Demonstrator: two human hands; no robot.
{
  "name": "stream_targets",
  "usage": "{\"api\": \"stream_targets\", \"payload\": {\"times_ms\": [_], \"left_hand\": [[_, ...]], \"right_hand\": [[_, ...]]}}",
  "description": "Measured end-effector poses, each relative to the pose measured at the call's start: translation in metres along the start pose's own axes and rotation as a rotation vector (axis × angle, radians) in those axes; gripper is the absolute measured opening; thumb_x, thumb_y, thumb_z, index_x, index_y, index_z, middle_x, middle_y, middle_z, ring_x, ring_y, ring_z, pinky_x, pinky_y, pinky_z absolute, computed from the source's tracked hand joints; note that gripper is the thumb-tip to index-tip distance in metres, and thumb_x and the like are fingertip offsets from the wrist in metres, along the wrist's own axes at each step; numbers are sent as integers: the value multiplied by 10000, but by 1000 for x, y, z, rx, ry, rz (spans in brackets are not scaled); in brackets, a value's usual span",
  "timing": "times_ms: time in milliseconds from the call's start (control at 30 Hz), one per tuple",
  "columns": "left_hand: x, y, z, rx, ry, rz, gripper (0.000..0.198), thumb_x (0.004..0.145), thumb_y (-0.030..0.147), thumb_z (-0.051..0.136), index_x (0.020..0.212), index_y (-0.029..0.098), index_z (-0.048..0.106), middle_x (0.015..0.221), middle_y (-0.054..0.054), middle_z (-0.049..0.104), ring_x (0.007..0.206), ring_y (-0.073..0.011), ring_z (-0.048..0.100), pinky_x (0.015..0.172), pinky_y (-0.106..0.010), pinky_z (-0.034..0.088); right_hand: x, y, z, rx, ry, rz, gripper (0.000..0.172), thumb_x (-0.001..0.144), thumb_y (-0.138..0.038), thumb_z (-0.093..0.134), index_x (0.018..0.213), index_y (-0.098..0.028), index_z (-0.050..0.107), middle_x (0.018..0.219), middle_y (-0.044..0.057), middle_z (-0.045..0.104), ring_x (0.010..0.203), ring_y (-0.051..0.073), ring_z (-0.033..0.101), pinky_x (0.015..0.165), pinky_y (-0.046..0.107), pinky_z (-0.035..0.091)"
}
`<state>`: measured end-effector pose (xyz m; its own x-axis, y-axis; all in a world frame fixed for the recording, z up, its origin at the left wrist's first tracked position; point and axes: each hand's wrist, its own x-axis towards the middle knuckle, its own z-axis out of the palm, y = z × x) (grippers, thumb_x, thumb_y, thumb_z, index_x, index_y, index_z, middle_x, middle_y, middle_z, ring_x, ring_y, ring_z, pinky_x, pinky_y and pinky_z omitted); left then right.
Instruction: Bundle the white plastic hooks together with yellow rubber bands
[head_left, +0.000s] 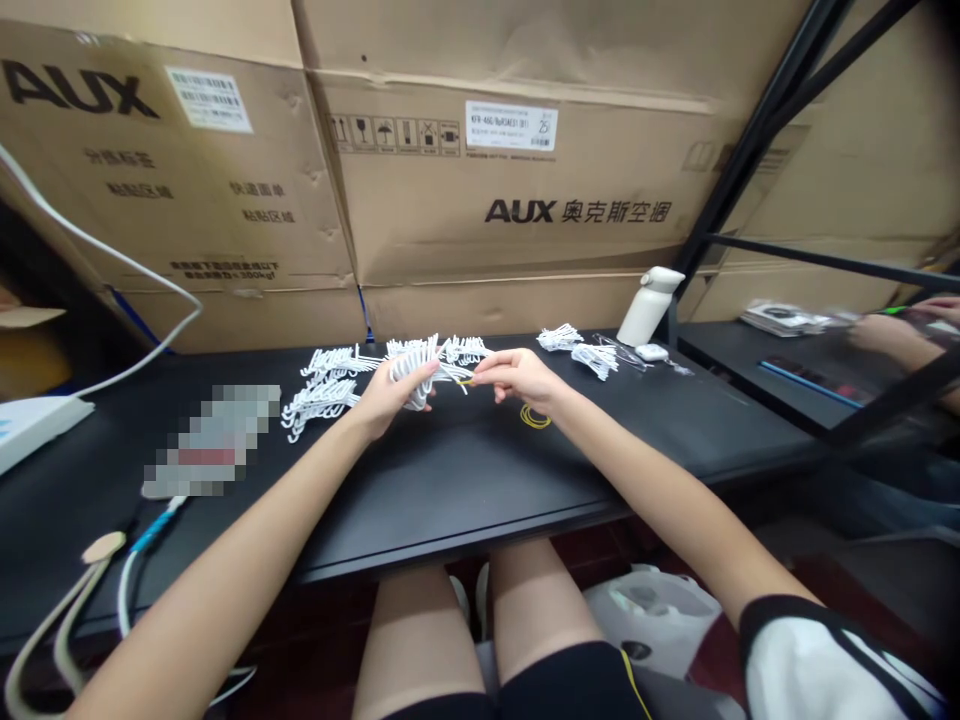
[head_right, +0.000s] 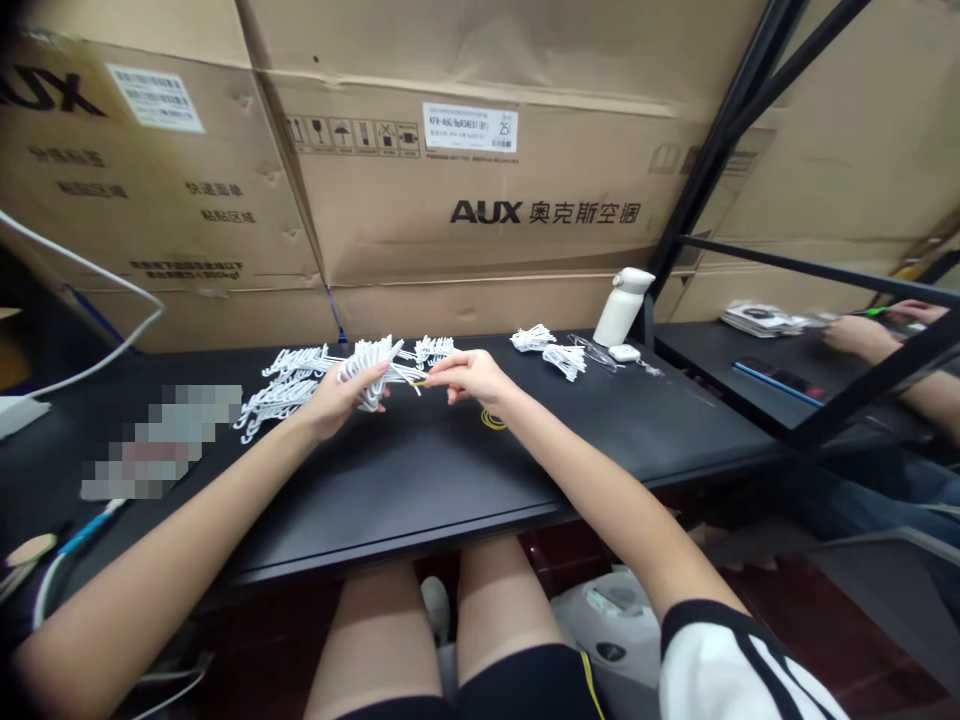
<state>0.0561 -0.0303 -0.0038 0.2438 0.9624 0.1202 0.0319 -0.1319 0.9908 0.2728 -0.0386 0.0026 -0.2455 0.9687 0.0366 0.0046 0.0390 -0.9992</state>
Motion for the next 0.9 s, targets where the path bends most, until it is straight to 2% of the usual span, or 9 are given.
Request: {"api": "stream_targets", "payload": {"times_ms": [100, 200, 400, 533, 600, 700, 900], "left_hand": [[1, 0, 0, -28, 15, 23, 472, 676, 430, 780, 1046, 160, 662, 752, -30, 646, 613, -134, 590, 497, -234, 527], [0, -1, 1, -38, 35, 45, 449, 666, 416, 789, 1019, 162, 678, 744, -29, 642, 597, -132, 588, 474, -228, 527], [1, 2, 2, -154, 85, 5, 370, 649, 416, 798, 877, 147, 685, 705, -17, 630, 584, -125, 590, 468, -224, 528], [5, 8, -13, -292, 186, 14, 350, 715, 372, 752, 1002, 180, 690, 754, -13, 667, 551, -99, 582, 452, -196, 503], [7, 9, -21, -318, 226, -1, 352, 742, 361, 736, 1044, 186, 689, 728, -3, 660, 542, -94, 584, 446, -188, 496], [8, 9, -28, -321, 233, -11, 366, 751, 346, 735, 1073, 178, 689, 709, -6, 657, 533, -91, 582, 444, -180, 490], [7, 7, -25, -290, 192, -5, 380, 752, 343, 729, 1098, 190, 693, 735, -1, 651, 547, -96, 582, 447, -197, 500]], "right_hand": [[-1, 2, 6, 45, 97, -18, 237, 537, -214, 824, 713, -128, 691, 641, 9, 682, 429, 49, 512, 455, 191, 463], [0, 5, 9, 72, 132, -5, 239, 534, -210, 825, 713, -132, 687, 620, 1, 671, 440, 50, 511, 471, 195, 467], [3, 6, 10, 192, 78, -3, 171, 566, -173, 784, 699, -135, 684, 690, 13, 704, 412, 20, 432, 467, 198, 450], [1, 3, 8, 236, 21, 53, 176, 567, -138, 773, 712, -139, 673, 576, -29, 646, 391, 5, 348, 479, 196, 433], [2, 4, 6, 216, 8, 59, 200, 578, -161, 788, 748, -142, 684, 577, -31, 637, 408, 10, 374, 491, 196, 433], [3, 9, 3, 167, -4, 45, 246, 588, -209, 815, 801, -147, 707, 691, 5, 685, 462, 24, 458, 519, 200, 455], [5, 14, 0, 90, -27, -10, 284, 586, -249, 832, 829, -166, 713, 822, 42, 719, 688, 103, 623, 576, 202, 496]]}}
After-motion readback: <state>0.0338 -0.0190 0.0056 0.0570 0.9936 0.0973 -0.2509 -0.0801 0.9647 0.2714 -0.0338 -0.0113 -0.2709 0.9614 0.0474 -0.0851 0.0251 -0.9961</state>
